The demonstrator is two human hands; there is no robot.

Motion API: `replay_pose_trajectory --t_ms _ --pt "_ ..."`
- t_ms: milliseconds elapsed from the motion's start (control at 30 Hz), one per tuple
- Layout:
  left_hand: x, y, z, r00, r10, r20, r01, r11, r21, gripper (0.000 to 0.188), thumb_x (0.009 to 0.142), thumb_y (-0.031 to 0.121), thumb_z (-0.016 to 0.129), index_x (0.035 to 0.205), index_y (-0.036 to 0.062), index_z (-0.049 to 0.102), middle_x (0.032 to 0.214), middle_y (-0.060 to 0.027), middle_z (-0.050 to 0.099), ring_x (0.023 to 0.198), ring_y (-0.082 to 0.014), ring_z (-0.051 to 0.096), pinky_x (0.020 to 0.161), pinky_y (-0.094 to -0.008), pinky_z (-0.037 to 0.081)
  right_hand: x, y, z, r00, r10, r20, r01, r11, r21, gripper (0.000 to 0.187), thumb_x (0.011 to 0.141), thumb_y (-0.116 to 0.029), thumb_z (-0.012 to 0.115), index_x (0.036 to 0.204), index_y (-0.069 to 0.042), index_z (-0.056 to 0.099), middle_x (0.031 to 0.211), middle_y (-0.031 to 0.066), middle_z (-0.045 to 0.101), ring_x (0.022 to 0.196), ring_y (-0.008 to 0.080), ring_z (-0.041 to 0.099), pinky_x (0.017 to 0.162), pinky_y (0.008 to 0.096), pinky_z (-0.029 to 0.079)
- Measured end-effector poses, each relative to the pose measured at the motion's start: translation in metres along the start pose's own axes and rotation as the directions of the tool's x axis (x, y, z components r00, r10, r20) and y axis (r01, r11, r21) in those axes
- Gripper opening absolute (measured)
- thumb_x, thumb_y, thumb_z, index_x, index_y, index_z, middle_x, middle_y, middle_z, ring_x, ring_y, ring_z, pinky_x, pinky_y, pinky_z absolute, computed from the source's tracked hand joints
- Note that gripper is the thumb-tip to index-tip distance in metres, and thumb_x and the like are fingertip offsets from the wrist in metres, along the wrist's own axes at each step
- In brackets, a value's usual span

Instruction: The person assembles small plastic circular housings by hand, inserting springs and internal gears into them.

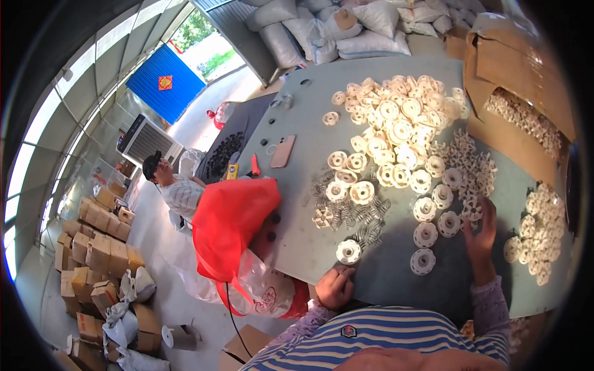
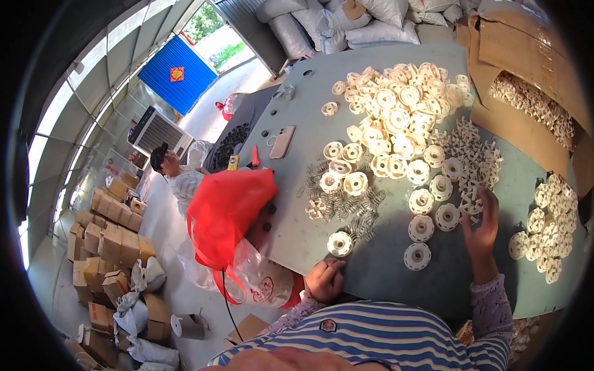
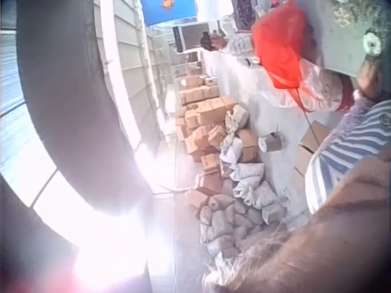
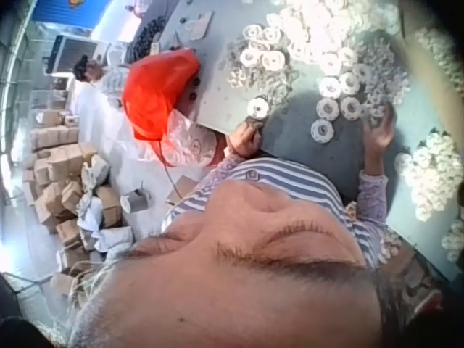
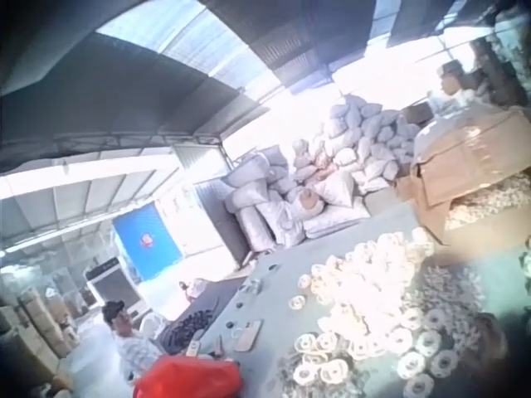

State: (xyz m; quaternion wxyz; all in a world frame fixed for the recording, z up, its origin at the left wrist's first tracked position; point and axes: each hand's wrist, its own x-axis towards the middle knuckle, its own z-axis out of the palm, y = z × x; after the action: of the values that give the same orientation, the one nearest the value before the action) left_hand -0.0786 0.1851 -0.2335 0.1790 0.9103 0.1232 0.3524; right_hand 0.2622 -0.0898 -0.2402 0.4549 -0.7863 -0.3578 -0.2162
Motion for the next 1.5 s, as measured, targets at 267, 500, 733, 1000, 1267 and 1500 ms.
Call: replay_pose_trajectory --t_ms 267,500,733,1000,1267,1500 --pt "-0.005 -0.009 0.002 0.999 -0.014 -0.034 0.011 0.998 -0.066 0.030 0.078 0.001 0.072 0.107 0.0041 0.077 0.097 -0.0113 0.073 0.083 -0.0301 0.073 0.075 -0.0376 0.060 -0.006 0.000 -0.002 0.989 0.139 -0.049 -0.118 0.946 0.303 0.070 0.091 0.009 0.068 0.157 0.004 0.045 0.144 0.0162 0.059 0.126 0.0252 0.065 0.108 0.0400 0.053" --pt "-0.011 -0.012 0.004 1.000 0.007 -0.026 -0.009 0.996 -0.084 0.035 0.077 0.005 0.074 0.112 0.0081 0.076 0.102 -0.0074 0.073 0.084 -0.0277 0.072 0.074 -0.0384 0.060 -0.076 -0.060 0.001 0.750 0.519 0.410 -0.599 0.269 0.754 0.064 0.093 -0.016 0.072 0.150 0.002 0.049 0.136 0.0140 0.064 0.108 0.0203 0.069 0.093 0.0354 0.058" --pt "-0.002 -0.010 -0.001 0.999 0.052 0.003 -0.052 0.995 -0.080 0.035 0.076 0.004 0.074 0.111 0.0071 0.076 0.102 -0.0076 0.072 0.081 -0.0273 0.071 0.072 -0.0374 0.059 -0.062 -0.080 -0.006 0.742 0.202 0.639 -0.649 0.456 0.609 0.057 0.093 -0.023 0.071 0.142 0.003 0.054 0.122 0.0109 0.066 0.101 0.0175 0.067 0.091 0.0339 0.056" --pt "-0.004 -0.008 0.000 1.000 0.026 -0.014 -0.027 0.997 -0.069 0.032 0.077 0.002 0.073 0.108 0.0045 0.076 0.100 -0.0097 0.073 0.082 -0.0288 0.072 0.072 -0.0376 0.059 -0.061 -0.069 -0.001 0.746 0.302 0.594 -0.665 0.387 0.638 0.061 0.093 -0.020 0.073 0.145 0.003 0.053 0.127 0.0097 0.066 0.115 0.0192 0.065 0.102 0.0357 0.053" --pt "-0.002 -0.005 0.000 1.000 0.019 -0.016 -0.020 0.998 -0.059 0.029 0.078 0.001 0.071 0.106 0.0030 0.077 0.098 -0.0118 0.073 0.082 -0.0302 0.073 0.073 -0.0375 0.060 -0.058 -0.080 -0.003 0.736 0.290 0.612 -0.676 0.363 0.641 0.064 0.091 -0.017 0.076 0.147 0.003 0.051 0.131 0.0093 0.065 0.121 0.0178 0.064 0.107 0.0345 0.050" --pt "0.002 -0.002 0.004 1.000 0.013 -0.022 -0.014 0.998 -0.058 0.029 0.077 0.000 0.069 0.105 0.0035 0.076 0.097 -0.0124 0.074 0.081 -0.0301 0.073 0.073 -0.0383 0.060 -0.061 -0.078 -0.011 0.709 0.304 0.636 -0.688 0.497 0.529 0.065 0.090 -0.015 0.079 0.147 0.003 0.053 0.132 0.0087 0.066 0.119 0.0162 0.066 0.105 0.0331 0.052"
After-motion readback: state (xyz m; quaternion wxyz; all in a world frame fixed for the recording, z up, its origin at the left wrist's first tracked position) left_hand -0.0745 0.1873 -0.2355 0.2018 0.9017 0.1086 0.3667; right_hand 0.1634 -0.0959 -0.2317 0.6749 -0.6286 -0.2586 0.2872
